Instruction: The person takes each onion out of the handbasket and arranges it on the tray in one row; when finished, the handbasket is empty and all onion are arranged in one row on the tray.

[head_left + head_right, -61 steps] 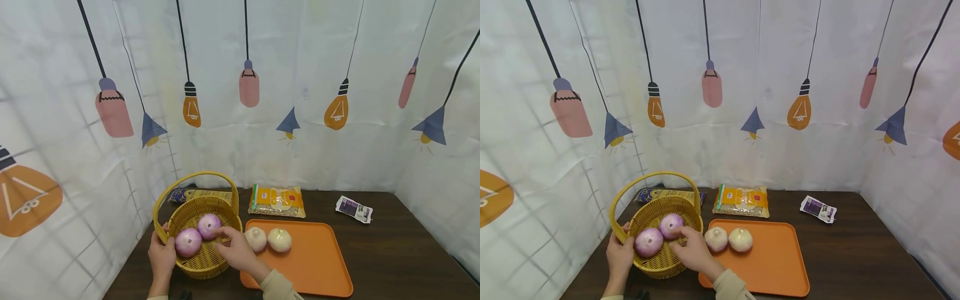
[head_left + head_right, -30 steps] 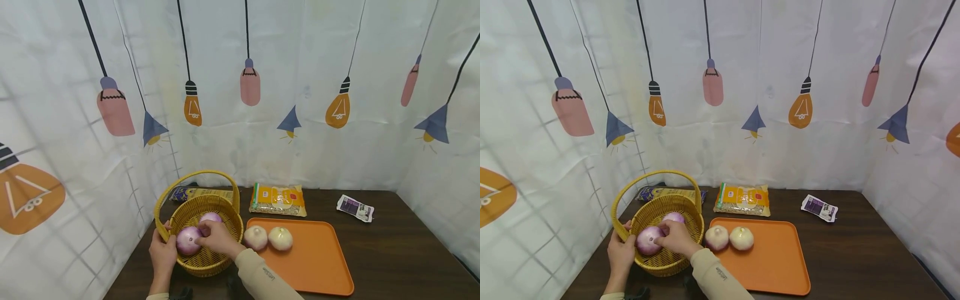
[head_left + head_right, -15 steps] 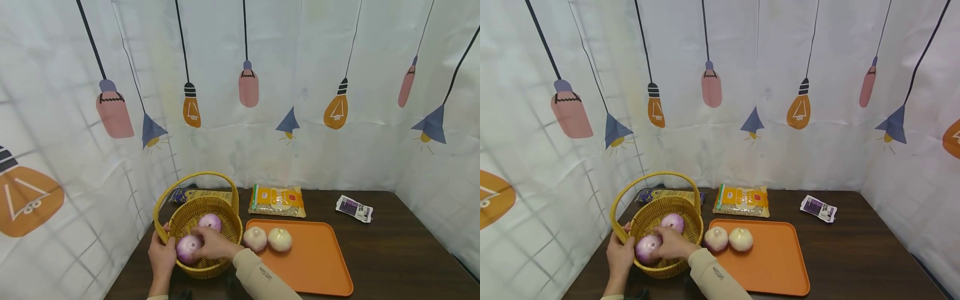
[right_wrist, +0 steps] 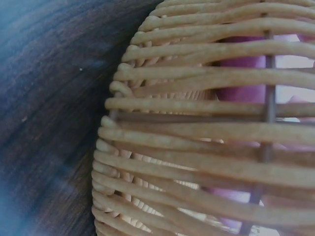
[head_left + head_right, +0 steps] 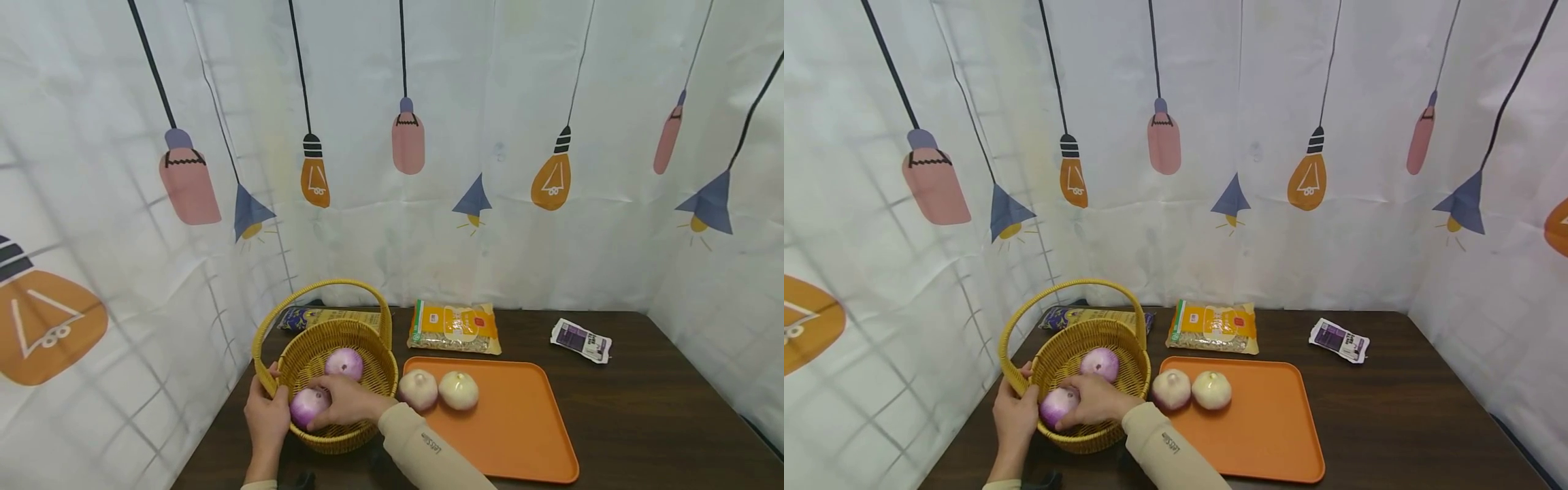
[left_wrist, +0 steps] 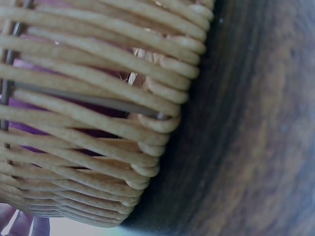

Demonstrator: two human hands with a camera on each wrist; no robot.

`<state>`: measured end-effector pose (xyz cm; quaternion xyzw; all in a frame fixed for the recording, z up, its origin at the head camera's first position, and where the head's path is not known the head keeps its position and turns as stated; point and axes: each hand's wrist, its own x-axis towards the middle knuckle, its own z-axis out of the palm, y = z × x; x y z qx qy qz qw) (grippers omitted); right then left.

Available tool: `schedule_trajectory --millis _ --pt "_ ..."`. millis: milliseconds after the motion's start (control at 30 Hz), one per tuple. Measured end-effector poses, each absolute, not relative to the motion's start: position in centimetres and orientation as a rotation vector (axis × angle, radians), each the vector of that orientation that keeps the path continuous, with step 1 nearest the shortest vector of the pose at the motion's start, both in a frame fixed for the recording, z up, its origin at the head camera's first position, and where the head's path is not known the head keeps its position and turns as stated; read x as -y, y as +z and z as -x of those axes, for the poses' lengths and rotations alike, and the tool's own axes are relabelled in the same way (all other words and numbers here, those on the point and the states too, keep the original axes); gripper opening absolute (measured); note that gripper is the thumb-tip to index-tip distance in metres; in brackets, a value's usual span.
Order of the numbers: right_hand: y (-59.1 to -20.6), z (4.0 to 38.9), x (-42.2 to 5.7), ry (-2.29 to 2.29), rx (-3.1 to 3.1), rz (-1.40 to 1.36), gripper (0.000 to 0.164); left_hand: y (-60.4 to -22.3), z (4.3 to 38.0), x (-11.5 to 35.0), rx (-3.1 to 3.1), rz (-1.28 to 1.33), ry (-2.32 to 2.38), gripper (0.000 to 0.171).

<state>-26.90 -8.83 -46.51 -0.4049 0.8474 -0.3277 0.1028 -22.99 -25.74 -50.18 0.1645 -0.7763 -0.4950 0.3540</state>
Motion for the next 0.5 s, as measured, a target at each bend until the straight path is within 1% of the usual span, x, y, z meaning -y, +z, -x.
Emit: schedule_trajectory --millis 333,500 --pt "-46.35 26.59 9.17 -0.965 -2.52 1.177 0.066 -50.1 22.91 25.74 2.027 -0.419 -1.299 0.024" --pt "-46.4 26.51 9.16 -0.951 -2.536 1.164 0.071 -50.07 22.91 25.79 2.049 -0.427 -1.304 0.026"
